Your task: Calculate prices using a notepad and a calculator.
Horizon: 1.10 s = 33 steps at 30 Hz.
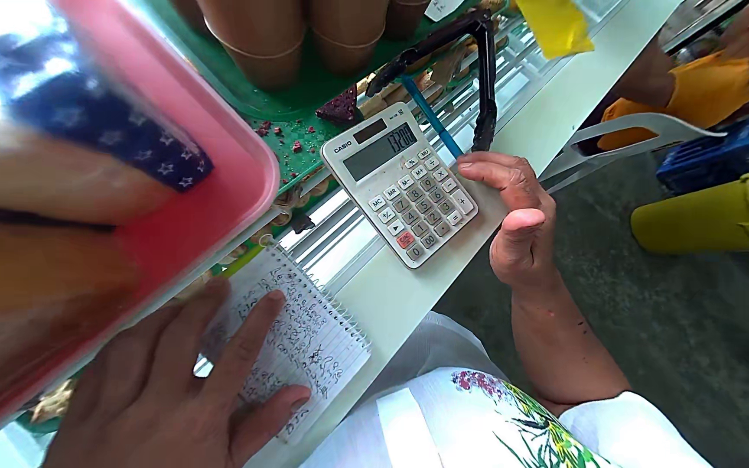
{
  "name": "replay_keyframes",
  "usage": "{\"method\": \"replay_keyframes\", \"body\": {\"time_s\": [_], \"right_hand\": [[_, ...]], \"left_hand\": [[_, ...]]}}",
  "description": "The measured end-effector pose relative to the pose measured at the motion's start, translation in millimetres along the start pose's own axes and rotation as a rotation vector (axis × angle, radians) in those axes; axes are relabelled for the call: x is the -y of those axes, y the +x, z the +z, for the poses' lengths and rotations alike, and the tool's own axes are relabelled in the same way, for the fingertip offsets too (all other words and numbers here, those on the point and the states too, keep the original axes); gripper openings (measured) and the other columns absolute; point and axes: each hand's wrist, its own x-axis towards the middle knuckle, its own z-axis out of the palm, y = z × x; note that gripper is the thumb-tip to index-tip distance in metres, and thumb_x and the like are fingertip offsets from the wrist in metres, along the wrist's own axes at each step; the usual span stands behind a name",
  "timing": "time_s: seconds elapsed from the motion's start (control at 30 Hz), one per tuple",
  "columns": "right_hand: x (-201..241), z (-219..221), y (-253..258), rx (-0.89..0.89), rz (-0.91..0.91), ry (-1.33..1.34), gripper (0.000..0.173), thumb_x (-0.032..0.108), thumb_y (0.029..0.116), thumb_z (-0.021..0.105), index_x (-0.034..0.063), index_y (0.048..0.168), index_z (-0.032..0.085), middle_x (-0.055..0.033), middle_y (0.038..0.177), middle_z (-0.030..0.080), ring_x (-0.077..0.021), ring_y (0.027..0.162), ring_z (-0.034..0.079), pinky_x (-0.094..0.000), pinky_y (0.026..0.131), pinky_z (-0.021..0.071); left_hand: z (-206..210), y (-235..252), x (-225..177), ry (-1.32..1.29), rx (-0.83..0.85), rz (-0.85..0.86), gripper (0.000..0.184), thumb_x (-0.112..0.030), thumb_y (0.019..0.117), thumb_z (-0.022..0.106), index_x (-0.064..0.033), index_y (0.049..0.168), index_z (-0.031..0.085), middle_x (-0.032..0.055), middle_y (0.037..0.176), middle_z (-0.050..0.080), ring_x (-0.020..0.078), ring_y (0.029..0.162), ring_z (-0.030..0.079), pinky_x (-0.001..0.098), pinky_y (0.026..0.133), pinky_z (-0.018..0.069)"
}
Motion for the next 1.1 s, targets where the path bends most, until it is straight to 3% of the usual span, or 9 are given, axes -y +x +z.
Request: {"method": "replay_keyframes", "body": {"time_s": [0.23,0.47,0.73,0.93,1.03,1.1], "right_hand": [[-1,4,1,0.001,-0.066,-0.156,0.072,0.060,0.1066,0.018,0.0133,0.113,0.073,-0.0185,0.135,0.054,-0.0295,0.132,0.044,-0.0444,0.111,0.0345],[-3,9,2,-0.008,-0.077,-0.184,0.071,0.062,0.1054,0.020,0.0163,0.116,0.072,-0.0211,0.148,0.044,-0.0352,0.147,0.028,-0.0499,0.120,0.0233],[-1,9,4,0.031,-0.081,-0.200,0.070,0.061,0.1056,0.020,0.0178,0.117,0.074,-0.0231,0.149,0.044,-0.0391,0.149,0.026,-0.0543,0.122,0.0197],[3,6,7,0.122,-0.033,-0.274,0.071,0.065,0.1045,0.018,0.0219,0.121,0.073,-0.0234,0.156,0.041,-0.0468,0.153,0.018,-0.0727,0.119,0.0076],[5,4,-1,0.086,-0.093,-0.232,0.074,0.067,0.1032,0.015,0.0225,0.127,0.069,-0.0226,0.159,0.036,-0.0437,0.155,0.015,-0.0695,0.121,0.0072],[6,4,-10,0.045,-0.170,-0.167,0.071,0.069,0.1020,0.015,0.0244,0.126,0.066,-0.0155,0.159,0.035,-0.0364,0.156,0.013,-0.0636,0.124,0.0070]], "left_hand": [[-1,1,0,-0.022,0.012,0.012,0.078,-0.076,0.0949,0.041,-0.0223,0.150,0.053,0.0334,0.144,0.051,0.0548,0.129,0.048,0.0661,0.100,0.0365],[-2,1,1,-0.031,0.035,-0.007,0.079,-0.078,0.0937,0.042,-0.0234,0.150,0.053,0.0324,0.146,0.050,0.0541,0.130,0.048,0.0664,0.100,0.0361],[-2,0,-1,-0.020,0.028,-0.002,0.079,-0.076,0.0947,0.041,-0.0219,0.150,0.053,0.0328,0.146,0.049,0.0549,0.129,0.048,0.0663,0.099,0.0371],[2,-2,1,-0.004,0.008,0.005,0.079,-0.078,0.0948,0.038,-0.0232,0.151,0.052,0.0328,0.147,0.048,0.0555,0.131,0.046,0.0674,0.099,0.0364],[3,-2,2,-0.002,0.009,0.009,0.080,-0.078,0.0951,0.036,-0.0232,0.151,0.052,0.0332,0.147,0.047,0.0554,0.133,0.044,0.0679,0.101,0.0349],[4,-2,3,-0.009,0.004,0.012,0.079,-0.077,0.0950,0.038,-0.0231,0.151,0.052,0.0330,0.147,0.047,0.0545,0.134,0.044,0.0675,0.102,0.0348]]}}
